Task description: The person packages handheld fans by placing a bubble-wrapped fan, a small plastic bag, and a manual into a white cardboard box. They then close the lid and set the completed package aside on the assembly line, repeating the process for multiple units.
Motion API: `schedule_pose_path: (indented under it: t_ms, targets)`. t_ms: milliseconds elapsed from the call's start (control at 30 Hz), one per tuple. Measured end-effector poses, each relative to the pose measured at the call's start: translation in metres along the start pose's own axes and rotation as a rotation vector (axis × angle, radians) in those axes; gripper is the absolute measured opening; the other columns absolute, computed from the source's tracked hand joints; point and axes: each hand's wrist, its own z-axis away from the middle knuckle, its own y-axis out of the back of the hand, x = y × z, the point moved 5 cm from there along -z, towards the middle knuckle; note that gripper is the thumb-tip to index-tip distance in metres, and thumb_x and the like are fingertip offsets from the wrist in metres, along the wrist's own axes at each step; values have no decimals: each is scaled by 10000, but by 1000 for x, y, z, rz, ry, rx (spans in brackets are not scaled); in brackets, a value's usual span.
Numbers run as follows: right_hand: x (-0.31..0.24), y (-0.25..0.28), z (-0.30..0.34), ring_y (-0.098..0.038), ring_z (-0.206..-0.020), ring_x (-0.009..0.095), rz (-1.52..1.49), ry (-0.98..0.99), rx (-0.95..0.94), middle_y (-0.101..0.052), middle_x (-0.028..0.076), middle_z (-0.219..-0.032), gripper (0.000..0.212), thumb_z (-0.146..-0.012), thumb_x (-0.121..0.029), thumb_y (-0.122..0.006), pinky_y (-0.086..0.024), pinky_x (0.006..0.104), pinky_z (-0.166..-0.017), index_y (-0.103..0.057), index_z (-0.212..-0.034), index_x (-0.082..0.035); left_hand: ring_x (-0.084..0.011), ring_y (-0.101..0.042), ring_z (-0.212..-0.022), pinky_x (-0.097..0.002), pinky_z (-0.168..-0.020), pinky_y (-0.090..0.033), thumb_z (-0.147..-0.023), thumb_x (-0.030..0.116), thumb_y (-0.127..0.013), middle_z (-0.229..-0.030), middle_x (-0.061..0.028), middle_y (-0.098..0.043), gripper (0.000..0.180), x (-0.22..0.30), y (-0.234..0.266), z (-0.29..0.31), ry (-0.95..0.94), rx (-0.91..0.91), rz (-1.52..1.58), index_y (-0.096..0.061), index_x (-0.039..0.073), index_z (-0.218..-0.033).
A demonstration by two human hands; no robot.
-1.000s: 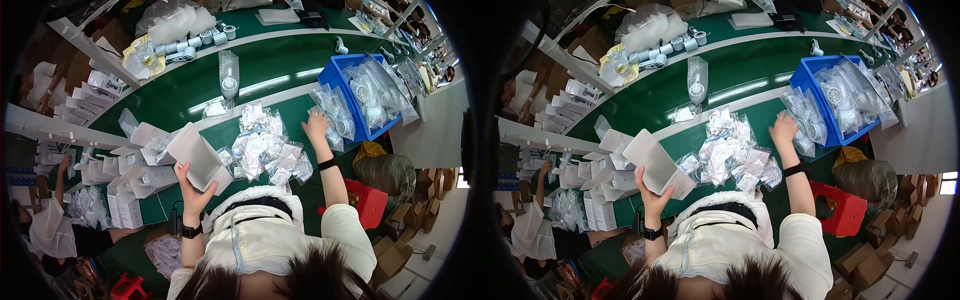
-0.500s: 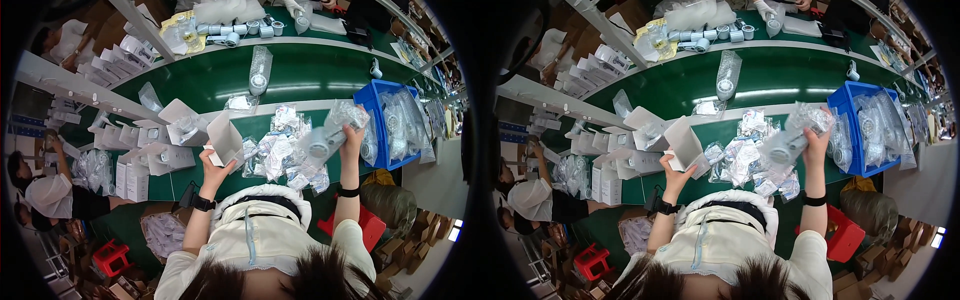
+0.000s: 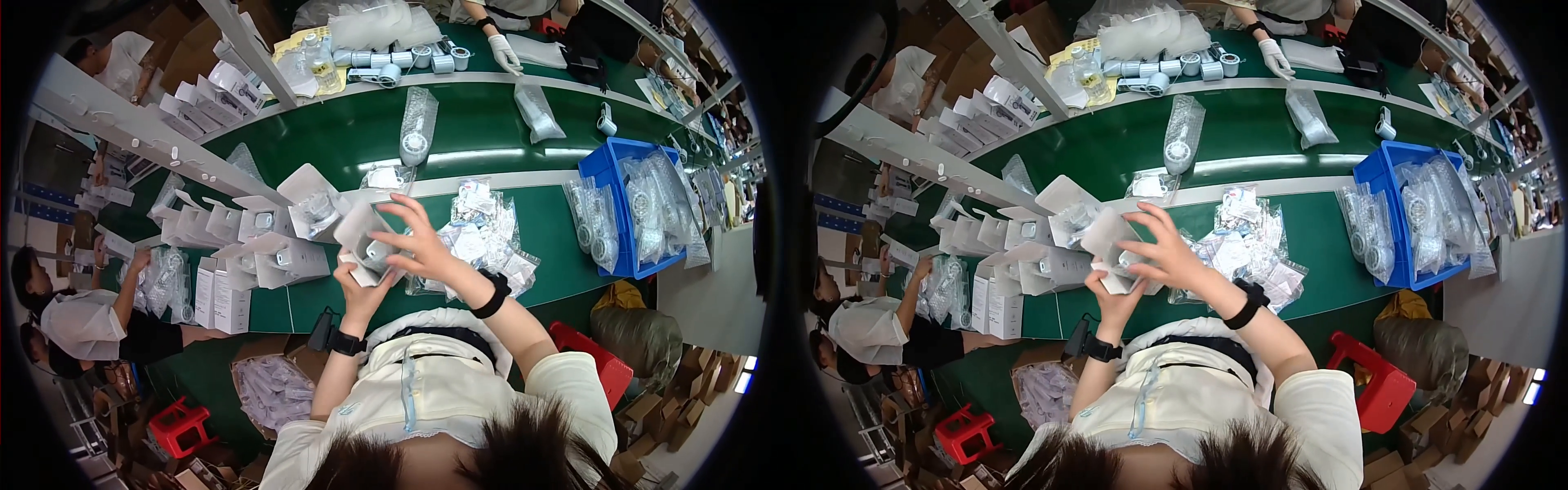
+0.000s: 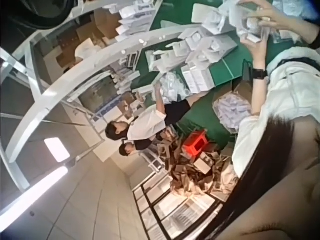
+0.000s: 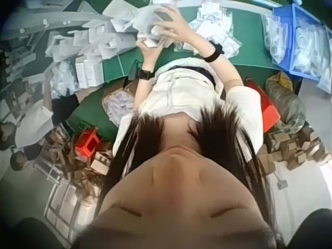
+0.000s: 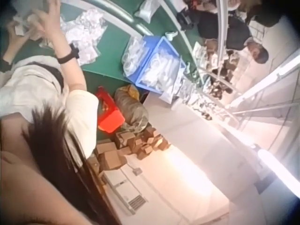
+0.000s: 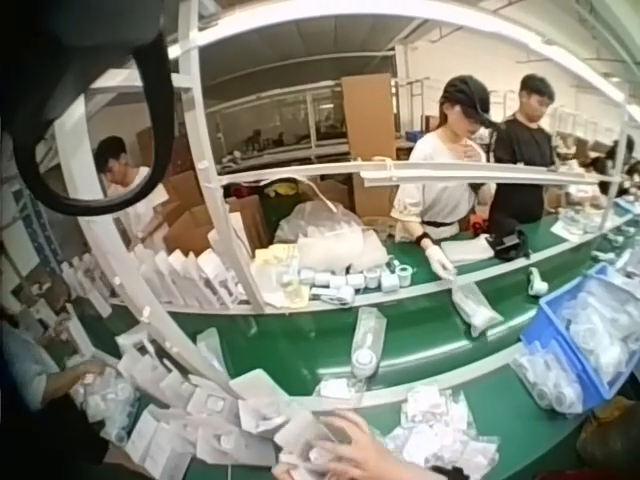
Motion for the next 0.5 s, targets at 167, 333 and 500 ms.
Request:
schedule_pose_path:
  t_ms: [167, 333, 500]
  targets:
    - [118, -31, -7, -442, -1081, 324, 118, -412, 147, -482, 149, -1137, 374, -753, -83, -557, -382, 399, -893, -517, -1124, -57, -389, -418, -1036, -401, -847, -377, -570, 110, -801, -1151, -239, -322, 698, -18, 30, 28, -80, 51, 8, -217, 108, -953]
    - [200, -120, 20, -448, -1074, 328, 740, -373, -209, -495, 138, -1133, 404, -761, -60, -530, -405, 371, -882, -467, -1160, -48, -295, -433, -1024, -367, -855, -362, -560, 121, -800, -1135, -185, -355, 684, 3, 40, 24, -82, -20, -92, -281, 87, -1005]
    - [182, -107, 17, -501, -1006, 324, 693, -479, -535, -533, 127, -1062, 345, -757, -45, -526, -431, 363, -838, -482, -1099, -43, -257, -507, -770, -317, -685, -413, -596, 79, -743, -891, -134, -506, 388, 39, 53, 2, 112, -57, -238, -500, 24, -894]
